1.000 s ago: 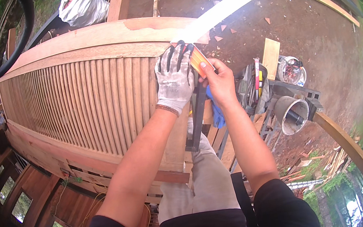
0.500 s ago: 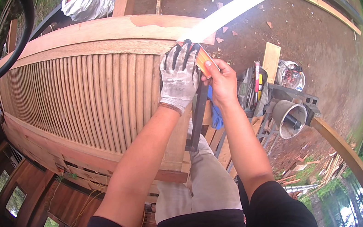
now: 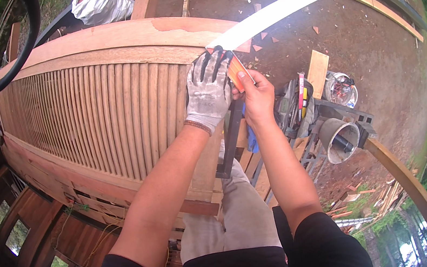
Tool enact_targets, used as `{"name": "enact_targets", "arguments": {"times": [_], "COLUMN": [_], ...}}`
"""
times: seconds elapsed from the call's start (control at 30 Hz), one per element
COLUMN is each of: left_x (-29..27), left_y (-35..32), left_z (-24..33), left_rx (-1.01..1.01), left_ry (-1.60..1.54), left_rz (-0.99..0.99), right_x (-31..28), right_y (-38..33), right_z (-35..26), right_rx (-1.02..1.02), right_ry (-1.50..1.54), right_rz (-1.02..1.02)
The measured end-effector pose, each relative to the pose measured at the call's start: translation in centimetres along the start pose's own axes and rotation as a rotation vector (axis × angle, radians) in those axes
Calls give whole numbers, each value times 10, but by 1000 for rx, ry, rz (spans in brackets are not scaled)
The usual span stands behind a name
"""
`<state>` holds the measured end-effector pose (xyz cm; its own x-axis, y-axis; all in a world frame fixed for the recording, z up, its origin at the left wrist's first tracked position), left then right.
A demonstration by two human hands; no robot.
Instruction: The person assembles a wooden slatted panel by positioning planks, using a nail gun to fasten them, and marking measurements with a square and pencil. The person also handles a hand saw and moves around the workbench to access different sections.
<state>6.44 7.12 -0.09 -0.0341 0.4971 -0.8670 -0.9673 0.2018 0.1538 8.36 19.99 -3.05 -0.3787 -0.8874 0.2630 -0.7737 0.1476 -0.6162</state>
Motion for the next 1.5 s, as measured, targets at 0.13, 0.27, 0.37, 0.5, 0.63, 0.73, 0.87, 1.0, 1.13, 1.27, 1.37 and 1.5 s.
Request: {"name": "enact_targets", "arguments": {"times": [0.13,0.27,0.37,0.5,0.63,0.73,0.87,1.0,1.13,1.27,1.37,1.5], "left_x": [0,0,0,0,0,-1,0,0,-1,-1,-1,-2], "left_y": [1,1,0,0,0,0,0,0,0,0,0,1], "left_z": [0,-1,-1,0,1,1,1,1,2,2,2,2], "left_rx": [9,13,5,10,9,4,12,7,10,0,3,18], "left_ry": [1,-20,-25,-15,-6,-8,1,1,2,-14,-21,-5], "left_rz": [-5,2,-1,17,11,16,21,22,18,10,19,17], "right_x": [0,1,0,0,1,1,0,1,1,-1,-4,-19], "right_y": [0,1,2,2,2,2,3,3,3,4,5,2], "right_z": [0,1,1,0,-1,-1,-2,-3,-3,0,-1,-32], "right_rx": [3,1,9,21,23,29,21,22,15,17,7,-140], "right_ry": [-15,20,34,42,49,46,24,2,4,-7,-72,-309], "right_rz": [-9,-11,-26,-32,-40,-37,-51,-69,-66,-65,-61,49]}}
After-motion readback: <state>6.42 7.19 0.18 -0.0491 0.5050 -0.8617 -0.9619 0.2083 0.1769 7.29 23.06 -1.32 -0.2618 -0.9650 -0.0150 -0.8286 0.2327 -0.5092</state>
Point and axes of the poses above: each hand's wrist, its own y-axis towards the middle knuckle, its own x-axis out of the palm, z = x × y, the point moved 5 cm from there along y, towards the middle knuckle, and after that the axes turned 1 degree about -z, right-handed, at the moved point
